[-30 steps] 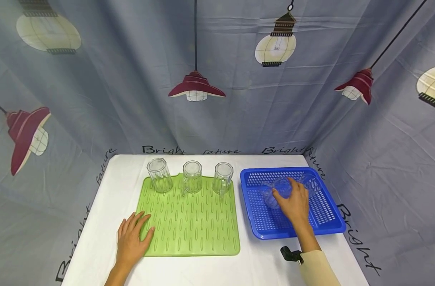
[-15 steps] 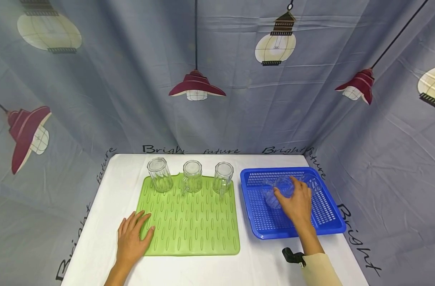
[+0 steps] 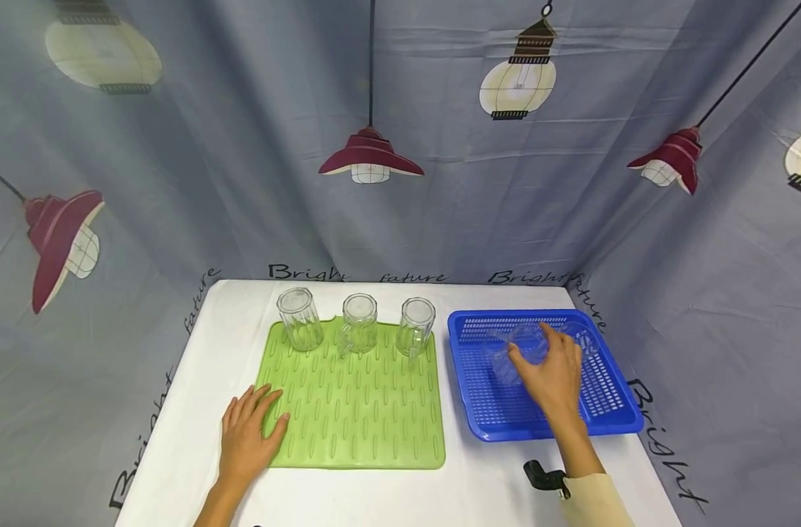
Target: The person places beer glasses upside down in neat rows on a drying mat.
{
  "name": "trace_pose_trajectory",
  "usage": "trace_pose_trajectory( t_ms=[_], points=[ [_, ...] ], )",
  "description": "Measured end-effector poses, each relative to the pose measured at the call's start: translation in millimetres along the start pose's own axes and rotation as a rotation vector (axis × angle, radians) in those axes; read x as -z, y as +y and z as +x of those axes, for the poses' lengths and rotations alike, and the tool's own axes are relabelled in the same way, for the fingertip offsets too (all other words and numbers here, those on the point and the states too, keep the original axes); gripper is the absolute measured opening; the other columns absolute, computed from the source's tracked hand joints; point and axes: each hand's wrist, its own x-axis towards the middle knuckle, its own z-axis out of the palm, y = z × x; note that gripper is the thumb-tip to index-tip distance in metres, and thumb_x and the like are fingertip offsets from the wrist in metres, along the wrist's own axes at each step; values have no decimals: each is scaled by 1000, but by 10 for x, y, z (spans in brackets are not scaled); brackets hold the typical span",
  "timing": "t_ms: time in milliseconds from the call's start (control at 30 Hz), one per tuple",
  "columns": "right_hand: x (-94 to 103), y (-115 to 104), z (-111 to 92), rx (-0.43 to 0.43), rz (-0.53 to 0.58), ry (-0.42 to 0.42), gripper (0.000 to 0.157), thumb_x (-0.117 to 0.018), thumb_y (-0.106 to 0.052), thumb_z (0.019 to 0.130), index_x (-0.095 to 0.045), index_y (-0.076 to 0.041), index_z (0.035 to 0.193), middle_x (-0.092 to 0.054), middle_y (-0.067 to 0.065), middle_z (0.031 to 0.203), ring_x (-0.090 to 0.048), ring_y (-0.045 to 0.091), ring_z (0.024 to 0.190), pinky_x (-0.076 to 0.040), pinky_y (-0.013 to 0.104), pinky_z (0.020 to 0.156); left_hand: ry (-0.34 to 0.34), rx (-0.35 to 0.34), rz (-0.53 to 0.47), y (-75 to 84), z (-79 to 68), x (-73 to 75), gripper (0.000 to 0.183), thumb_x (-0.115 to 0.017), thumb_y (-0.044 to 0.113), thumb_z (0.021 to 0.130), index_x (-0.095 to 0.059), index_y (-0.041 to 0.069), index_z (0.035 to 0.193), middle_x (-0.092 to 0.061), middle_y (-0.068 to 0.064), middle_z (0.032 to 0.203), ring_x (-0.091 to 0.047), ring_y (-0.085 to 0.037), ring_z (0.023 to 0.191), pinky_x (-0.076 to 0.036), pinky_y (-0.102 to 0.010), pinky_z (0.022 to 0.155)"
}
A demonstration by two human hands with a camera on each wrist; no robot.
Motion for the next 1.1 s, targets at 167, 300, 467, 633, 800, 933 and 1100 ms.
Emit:
trace_pose_trajectory(
  t_ms=[167,300,467,633,800,933,1100],
  points=[
    [52,-49,-5,26,13,35,80,-82,-39,90,-53,-6,157,-56,31,147,-48,45,129,-45,64,101,-2,-10,-3,22,34,-17,50,-81,28,93,-69,15,140,-61,-16,153,-42,-47,152,-22,-69,128],
    [62,-89,-12,40,28,46,78,-82,-38,90,-54,-6,156,-57,31,146,-48,45,126,-44,62,98,6,-8,-3,26,35,-8,50,-82,27,92,-70,14,138,-62,-17,152,-43,-47,151,-23,-70,127],
    [70,-135,-26,64,38,65,78,-83,-36,89,-55,-5,155,-58,31,144,-48,44,124,-44,60,94,6,-3,-10,22,26,-1,50,-82,27,92,-70,14,138,-62,-17,152,-43,-48,150,-23,-70,127],
    [60,-166,-55,82,50,84,78,-85,-35,88,-56,-4,153,-59,31,143,-49,45,122,-44,60,95,5,-2,-3,12,9,2,50,-82,27,92,-70,14,139,-62,-17,152,-43,-47,151,-23,-70,127],
    [81,-221,-69,105,61,94,79,-86,-34,86,-57,-4,153,-59,29,144,-48,44,123,-43,58,96,2,8,-12,21,15,8,50,-83,28,92,-70,14,139,-62,-17,152,-43,-47,151,-23,-70,127],
    [106,-294,-69,124,69,91,79,-87,-34,86,-57,-6,154,-59,28,143,-49,42,119,-40,49,89,0,17,-14,32,21,0,51,-83,28,92,-70,15,139,-62,-17,152,-43,-46,151,-23,-69,127],
    [108,-369,-87,149,71,98,79,-89,-35,85,-59,-6,152,-61,26,141,-50,40,113,-36,43,83,-1,19,-9,23,22,-10,50,-83,28,92,-70,16,139,-62,-15,152,-43,-46,151,-23,-69,128]
  ],
)
